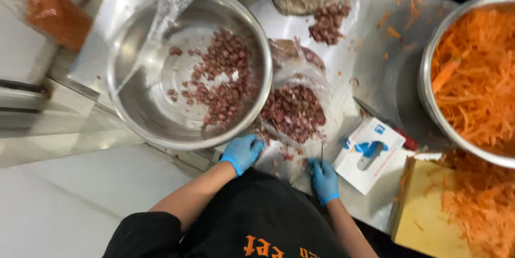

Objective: The person peels small red shallots by hand at a stainless steel prep table, using a small paring knife to help remove the skins, and drops the peeled shallots into a large metal bowl while discarding the skins on the table. A coworker beside them grates carrots into a bowl.

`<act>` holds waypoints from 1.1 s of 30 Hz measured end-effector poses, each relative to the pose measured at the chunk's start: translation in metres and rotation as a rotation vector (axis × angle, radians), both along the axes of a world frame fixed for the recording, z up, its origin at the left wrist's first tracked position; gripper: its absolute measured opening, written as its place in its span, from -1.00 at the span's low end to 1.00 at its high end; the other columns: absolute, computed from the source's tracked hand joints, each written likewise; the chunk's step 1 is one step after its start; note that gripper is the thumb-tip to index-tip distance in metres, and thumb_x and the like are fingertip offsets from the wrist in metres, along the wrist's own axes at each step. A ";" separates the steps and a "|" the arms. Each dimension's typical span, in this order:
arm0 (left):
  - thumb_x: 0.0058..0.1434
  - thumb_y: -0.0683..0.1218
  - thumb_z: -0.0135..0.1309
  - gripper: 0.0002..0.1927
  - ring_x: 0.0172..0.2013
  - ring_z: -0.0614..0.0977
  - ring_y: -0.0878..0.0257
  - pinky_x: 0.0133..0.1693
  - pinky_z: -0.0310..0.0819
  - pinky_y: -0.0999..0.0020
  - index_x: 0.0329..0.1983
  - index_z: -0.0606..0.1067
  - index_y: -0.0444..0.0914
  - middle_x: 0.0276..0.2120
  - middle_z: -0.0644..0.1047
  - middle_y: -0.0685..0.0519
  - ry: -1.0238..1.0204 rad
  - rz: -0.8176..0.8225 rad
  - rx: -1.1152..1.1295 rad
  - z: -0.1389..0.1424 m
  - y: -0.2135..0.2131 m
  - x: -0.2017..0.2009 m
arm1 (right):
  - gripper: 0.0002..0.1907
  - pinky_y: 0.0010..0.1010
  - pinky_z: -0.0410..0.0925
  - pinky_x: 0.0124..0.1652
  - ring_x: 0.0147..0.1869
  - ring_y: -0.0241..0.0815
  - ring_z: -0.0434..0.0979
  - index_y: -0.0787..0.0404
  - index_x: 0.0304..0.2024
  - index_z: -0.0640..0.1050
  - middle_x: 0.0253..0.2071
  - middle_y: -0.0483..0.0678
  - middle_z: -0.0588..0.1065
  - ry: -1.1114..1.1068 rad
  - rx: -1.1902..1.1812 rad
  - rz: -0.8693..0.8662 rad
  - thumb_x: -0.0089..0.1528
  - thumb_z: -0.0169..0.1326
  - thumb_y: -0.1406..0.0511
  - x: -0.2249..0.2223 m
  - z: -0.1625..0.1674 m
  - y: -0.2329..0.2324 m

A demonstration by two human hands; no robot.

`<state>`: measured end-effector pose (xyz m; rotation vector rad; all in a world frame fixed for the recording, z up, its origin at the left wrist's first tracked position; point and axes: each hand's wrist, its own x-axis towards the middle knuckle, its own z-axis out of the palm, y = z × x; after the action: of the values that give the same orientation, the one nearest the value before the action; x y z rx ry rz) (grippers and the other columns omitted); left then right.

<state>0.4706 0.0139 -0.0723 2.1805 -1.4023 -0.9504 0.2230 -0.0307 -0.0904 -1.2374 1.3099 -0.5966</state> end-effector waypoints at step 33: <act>0.02 -0.18 0.17 -0.24 0.15 0.37 -0.23 -0.01 0.43 -0.10 0.36 0.31 -0.09 0.19 0.38 -0.18 -0.398 -0.070 -0.033 0.039 -0.166 0.209 | -0.70 -0.48 0.15 -0.63 -0.65 -0.35 0.24 0.19 -0.17 0.61 -0.56 -0.16 0.40 0.065 0.362 -0.153 0.41 -0.09 0.18 0.119 0.022 -0.010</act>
<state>0.6799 -0.1521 -0.0333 2.4003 -1.6624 -0.5249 0.3416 -0.0410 -0.0683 -0.8717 1.5001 -0.4054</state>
